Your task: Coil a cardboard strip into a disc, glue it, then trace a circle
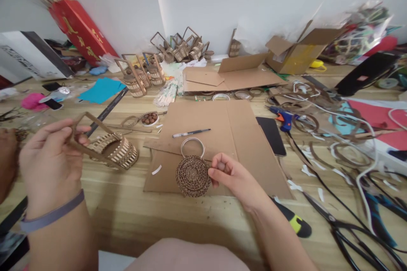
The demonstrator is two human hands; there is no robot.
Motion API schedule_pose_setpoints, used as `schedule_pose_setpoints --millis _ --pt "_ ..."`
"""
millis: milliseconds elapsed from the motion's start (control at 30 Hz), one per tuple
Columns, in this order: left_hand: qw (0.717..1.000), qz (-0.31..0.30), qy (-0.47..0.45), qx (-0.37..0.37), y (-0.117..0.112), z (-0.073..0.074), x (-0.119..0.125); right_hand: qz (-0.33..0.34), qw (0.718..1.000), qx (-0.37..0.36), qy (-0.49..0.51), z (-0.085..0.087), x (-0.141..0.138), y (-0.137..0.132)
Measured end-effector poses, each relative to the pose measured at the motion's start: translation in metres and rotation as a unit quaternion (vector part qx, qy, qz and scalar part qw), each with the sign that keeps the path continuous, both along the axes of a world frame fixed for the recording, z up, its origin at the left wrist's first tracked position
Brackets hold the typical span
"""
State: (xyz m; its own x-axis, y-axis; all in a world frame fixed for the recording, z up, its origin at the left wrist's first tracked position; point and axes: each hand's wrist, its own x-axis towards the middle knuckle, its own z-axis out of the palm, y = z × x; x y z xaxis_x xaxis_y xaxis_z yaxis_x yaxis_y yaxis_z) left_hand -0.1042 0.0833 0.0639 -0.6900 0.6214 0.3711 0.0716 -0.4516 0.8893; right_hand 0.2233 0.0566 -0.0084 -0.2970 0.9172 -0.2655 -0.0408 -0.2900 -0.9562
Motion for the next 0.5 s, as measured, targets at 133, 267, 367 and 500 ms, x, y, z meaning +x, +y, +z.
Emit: schedule_pose_setpoints --millis 133,267,367,500 --pt "0.999 0.039 0.01 -0.026 0.013 -0.012 -0.012 0.005 1.0 0.0 0.002 -0.002 0.0 0.002" --pt "0.993 0.076 0.069 -0.062 0.018 -0.016 -0.02 0.006 1.0 -0.002 0.006 -0.004 0.0 0.002" --pt "0.955 0.16 0.208 -0.135 0.01 -0.016 -0.02 0.007 1.0 -0.004 0.006 -0.006 0.002 0.002" --pt "0.82 0.375 0.429 -0.058 -0.014 -0.017 0.007 0.003 1.0 -0.002 0.014 -0.008 0.003 0.004"
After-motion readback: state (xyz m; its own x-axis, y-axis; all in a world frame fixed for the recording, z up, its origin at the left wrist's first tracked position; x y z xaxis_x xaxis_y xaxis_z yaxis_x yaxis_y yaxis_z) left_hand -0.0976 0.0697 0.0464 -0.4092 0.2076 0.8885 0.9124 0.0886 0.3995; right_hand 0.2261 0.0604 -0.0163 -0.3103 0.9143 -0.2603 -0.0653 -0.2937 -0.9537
